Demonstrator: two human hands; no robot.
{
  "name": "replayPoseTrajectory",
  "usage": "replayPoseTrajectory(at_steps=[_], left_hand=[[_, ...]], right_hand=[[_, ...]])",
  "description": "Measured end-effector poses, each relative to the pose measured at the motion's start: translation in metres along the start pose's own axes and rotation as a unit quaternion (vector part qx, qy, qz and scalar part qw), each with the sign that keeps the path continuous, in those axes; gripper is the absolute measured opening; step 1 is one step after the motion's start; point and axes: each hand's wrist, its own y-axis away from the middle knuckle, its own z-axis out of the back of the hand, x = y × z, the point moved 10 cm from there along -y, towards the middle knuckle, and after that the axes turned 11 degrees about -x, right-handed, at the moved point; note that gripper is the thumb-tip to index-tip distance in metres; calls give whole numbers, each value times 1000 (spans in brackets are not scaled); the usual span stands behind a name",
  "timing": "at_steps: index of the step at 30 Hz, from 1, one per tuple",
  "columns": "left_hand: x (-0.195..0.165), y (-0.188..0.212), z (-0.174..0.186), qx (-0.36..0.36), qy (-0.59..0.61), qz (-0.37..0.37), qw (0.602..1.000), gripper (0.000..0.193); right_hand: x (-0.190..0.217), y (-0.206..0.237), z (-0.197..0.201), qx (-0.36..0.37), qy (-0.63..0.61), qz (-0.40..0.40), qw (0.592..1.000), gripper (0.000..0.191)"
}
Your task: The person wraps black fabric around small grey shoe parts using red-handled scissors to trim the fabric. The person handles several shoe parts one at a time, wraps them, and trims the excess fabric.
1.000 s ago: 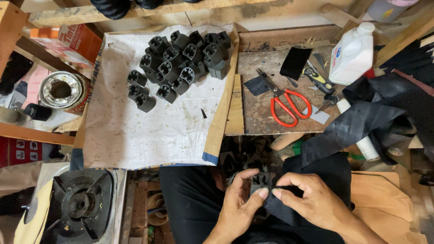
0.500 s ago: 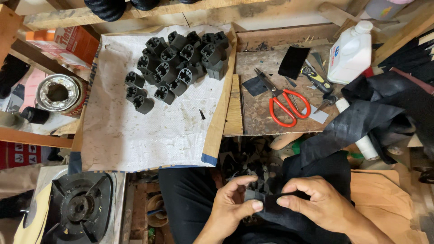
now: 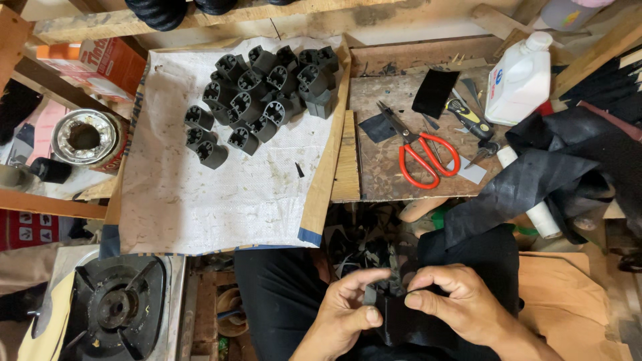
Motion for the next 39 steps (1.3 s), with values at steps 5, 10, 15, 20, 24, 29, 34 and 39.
replayPoseTrajectory(at_steps=[5,10,15,20,24,29,34,39], left_hand=[[-12,-4,-8,-17,29,5,999,58],[-32,-5,-19,-19,-89,-46,995,61],[-35,-5,-5,-98,-136,-19,986,59],[-38,-5,9,-133,-121,-44,983,63],[-37,-6,10,-111,-98,-72,986,59],[-34,-3,9,-84,-56,-61,993,59],[-27,2,3,-48,-32,-43,997,63],[-26,5,0,-10,-49,-40,998,67]], right_hand=[[3,-5,4,-46,22,-35,998,14],[34,-8,-3,-29,50,24,998,16],[24,-14,-7,34,88,-62,994,25],[28,-11,8,32,103,-33,994,24],[32,-8,17,-12,101,8,995,22],[34,-8,16,-18,75,40,996,16],[29,-10,12,-12,39,38,998,13],[26,-9,8,-12,15,38,999,14]])
